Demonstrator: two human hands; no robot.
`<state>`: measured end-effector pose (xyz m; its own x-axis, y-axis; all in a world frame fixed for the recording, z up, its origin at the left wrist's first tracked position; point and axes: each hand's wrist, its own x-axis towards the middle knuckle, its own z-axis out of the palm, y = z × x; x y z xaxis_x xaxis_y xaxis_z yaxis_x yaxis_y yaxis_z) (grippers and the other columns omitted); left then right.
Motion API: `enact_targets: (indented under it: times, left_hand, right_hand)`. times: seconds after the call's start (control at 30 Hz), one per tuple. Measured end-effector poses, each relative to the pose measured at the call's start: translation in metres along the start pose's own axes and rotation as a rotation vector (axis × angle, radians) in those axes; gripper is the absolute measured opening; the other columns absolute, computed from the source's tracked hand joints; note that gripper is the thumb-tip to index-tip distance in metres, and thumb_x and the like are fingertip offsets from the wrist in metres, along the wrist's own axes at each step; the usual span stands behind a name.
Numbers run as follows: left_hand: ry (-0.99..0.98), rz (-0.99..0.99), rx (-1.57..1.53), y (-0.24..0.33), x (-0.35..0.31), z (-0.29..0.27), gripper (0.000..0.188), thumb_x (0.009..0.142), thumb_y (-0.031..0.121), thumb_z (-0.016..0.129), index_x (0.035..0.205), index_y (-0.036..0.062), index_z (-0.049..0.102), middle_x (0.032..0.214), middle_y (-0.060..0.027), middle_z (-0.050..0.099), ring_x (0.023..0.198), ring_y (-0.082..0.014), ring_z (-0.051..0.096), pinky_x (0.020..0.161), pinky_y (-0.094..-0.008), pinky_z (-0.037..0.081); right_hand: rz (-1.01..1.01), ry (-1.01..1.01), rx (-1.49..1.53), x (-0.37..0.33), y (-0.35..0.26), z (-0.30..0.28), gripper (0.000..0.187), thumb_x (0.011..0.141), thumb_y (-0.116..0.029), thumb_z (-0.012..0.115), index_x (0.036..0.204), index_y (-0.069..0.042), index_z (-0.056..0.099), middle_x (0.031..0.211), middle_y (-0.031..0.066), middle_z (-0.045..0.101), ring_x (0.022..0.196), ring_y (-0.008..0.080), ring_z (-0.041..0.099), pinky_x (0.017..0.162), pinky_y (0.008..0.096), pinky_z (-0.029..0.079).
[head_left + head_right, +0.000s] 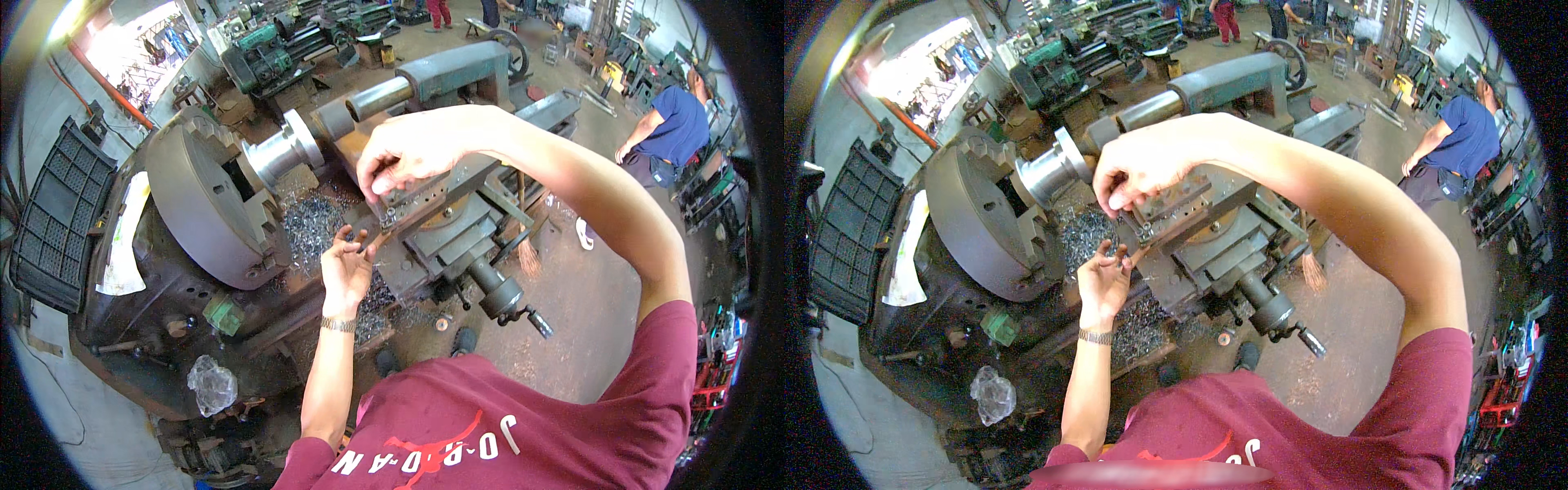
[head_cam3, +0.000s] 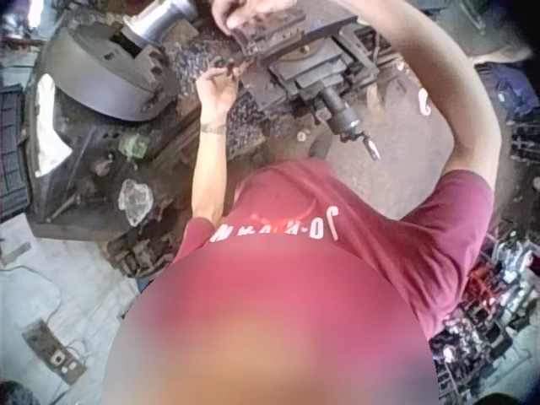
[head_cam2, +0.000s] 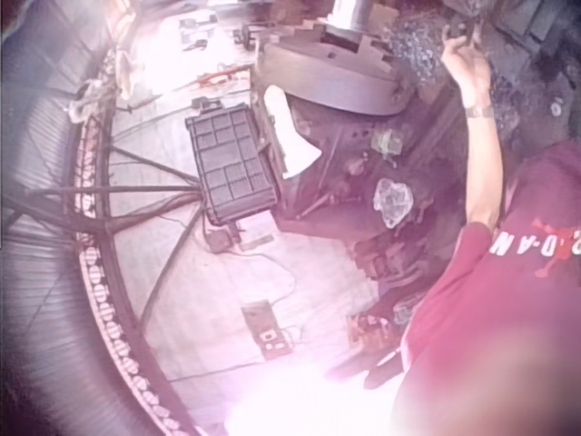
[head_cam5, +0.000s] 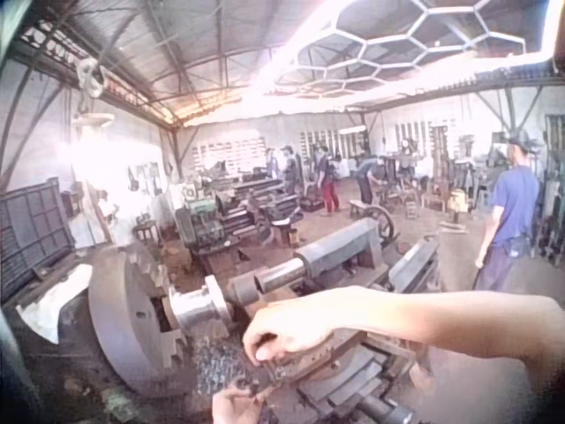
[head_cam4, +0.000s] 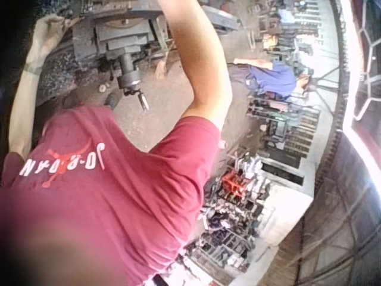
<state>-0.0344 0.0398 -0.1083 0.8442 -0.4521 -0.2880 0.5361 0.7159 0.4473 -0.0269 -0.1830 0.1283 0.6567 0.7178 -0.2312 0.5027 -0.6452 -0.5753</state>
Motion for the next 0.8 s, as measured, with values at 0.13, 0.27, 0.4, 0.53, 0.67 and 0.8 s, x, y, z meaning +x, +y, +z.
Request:
enact_targets:
  times: [0.13, 0.27, 0.4, 0.53, 0.67, 0.8]
  left_hand:
    - [-0.025, 0.019, 0.099, -0.001, 0.001, 0.001, 0.050, 0.078, -0.002, 0.055, 0.127, 0.0091, 0.047, 0.116, -0.0131, 0.051, 0.106, -0.0285, 0.053, 0.090, -0.0353, 0.049]
    - [-0.028, 0.011, 0.107, 0.000, 0.004, 0.003, 0.051, 0.078, -0.003, 0.055, 0.127, 0.0062, 0.048, 0.115, -0.0126, 0.051, 0.106, -0.0299, 0.053, 0.093, -0.0367, 0.048]
    - [0.054, 0.003, 0.066, -0.001, 0.001, 0.011, 0.042, 0.079, -0.005, 0.053, 0.120, 0.0042, 0.050, 0.112, -0.0134, 0.052, 0.103, -0.0306, 0.053, 0.092, -0.0377, 0.049]
    - [0.106, 0.015, 0.064, -0.001, -0.002, 0.018, 0.036, 0.083, -0.005, 0.049, 0.118, 0.0031, 0.048, 0.111, -0.0144, 0.051, 0.102, -0.0305, 0.052, 0.091, -0.0391, 0.051]
    - [0.100, -0.001, 0.058, 0.000, 0.000, 0.015, 0.040, 0.083, -0.004, 0.054, 0.122, 0.0044, 0.048, 0.114, -0.0135, 0.052, 0.105, -0.0283, 0.054, 0.094, -0.0432, 0.052]
    - [0.051, 0.038, 0.010, -0.002, 0.000, 0.007, 0.041, 0.084, -0.005, 0.054, 0.123, 0.0040, 0.048, 0.116, -0.0150, 0.051, 0.106, -0.0285, 0.053, 0.094, -0.0438, 0.053]
  right_hand:
    - [-0.140, -0.231, 0.377, 0.002, 0.018, -0.014, 0.048, 0.092, -0.014, 0.074, 0.137, -0.004, 0.062, 0.113, 0.0110, 0.070, 0.104, 0.0168, 0.064, 0.091, 0.0315, 0.052]
    - [-0.163, -0.415, 0.394, 0.012, 0.033, -0.030, 0.054, 0.089, -0.023, 0.078, 0.136, -0.003, 0.062, 0.114, 0.0118, 0.073, 0.103, 0.0176, 0.067, 0.091, 0.0332, 0.055]
    - [-0.196, -0.314, 0.048, 0.031, 0.035, -0.037, 0.044, 0.082, -0.032, 0.084, 0.118, -0.008, 0.076, 0.113, 0.0070, 0.070, 0.097, 0.0168, 0.063, 0.084, 0.0315, 0.052]
    - [-0.413, -0.217, 0.264, 0.045, 0.036, -0.029, 0.028, 0.081, -0.021, 0.085, 0.101, -0.004, 0.076, 0.124, 0.0089, 0.067, 0.107, 0.0180, 0.061, 0.091, 0.0329, 0.051]
    - [-0.030, -0.056, 0.463, 0.048, 0.040, -0.009, 0.028, 0.082, -0.022, 0.086, 0.094, 0.000, 0.073, 0.082, 0.0010, 0.075, 0.073, 0.0090, 0.064, 0.067, 0.0270, 0.052]
    - [-0.220, 0.398, 0.166, 0.042, 0.039, 0.020, 0.037, 0.082, -0.040, 0.084, 0.092, -0.006, 0.075, 0.076, 0.0082, 0.071, 0.061, 0.0097, 0.061, 0.059, 0.0293, 0.048]
